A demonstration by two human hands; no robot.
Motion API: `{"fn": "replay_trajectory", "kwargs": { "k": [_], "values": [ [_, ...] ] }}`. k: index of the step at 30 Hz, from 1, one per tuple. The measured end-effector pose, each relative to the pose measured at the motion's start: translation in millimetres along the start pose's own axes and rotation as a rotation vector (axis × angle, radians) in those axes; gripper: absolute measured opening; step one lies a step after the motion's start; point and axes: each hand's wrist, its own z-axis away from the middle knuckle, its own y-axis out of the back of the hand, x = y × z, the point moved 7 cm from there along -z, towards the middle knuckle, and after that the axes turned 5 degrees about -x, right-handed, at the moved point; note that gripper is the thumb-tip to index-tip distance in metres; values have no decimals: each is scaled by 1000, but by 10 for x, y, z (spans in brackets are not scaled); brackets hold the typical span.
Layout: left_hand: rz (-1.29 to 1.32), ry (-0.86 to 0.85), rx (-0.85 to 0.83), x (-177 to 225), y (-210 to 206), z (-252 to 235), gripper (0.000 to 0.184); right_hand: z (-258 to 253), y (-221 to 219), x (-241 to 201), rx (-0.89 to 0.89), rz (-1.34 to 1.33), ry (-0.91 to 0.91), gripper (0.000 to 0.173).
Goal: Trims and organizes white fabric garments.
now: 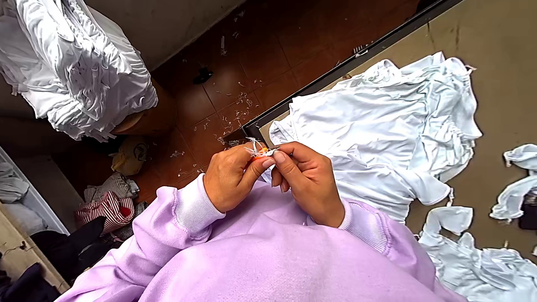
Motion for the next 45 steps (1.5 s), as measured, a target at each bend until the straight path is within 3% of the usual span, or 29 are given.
{"fn": "replay_trajectory", "kwargs": {
  "k": [9,15,24,31,33,36,39,41,43,45],
  "values": [
    [-67,-55,51,59,-32,21,42,-8,-1,-38,33,19,26,16],
    [-60,-48,66,26,-28,14,33,-6,0,-40,26,56,36,17],
    [-78,-68,1,24,-10,33,43,16,-13,-43,-3,97,32,20],
    [24,-38,41,-106,62,48,37,15,-31,-26,-8,144,15,21],
    [109,-24,53,-187,117,41,38,4,-63,-3,-38,131,-22,23],
    [136,-105,-68,-130,69,8,54,10,-140,84,-149,-94,-209,24],
    [46,-214,-58,4,37,-6,13,30,-212,92,-204,-353,-273,23],
    [-1,-237,-46,30,78,-53,14,57,-164,46,-212,-365,-214,28],
    [-33,-242,-32,18,157,-105,19,156,121,50,-121,-118,-131,38],
    [-40,-239,-26,-48,259,-143,21,426,728,235,234,263,-55,40]
  ]
}}
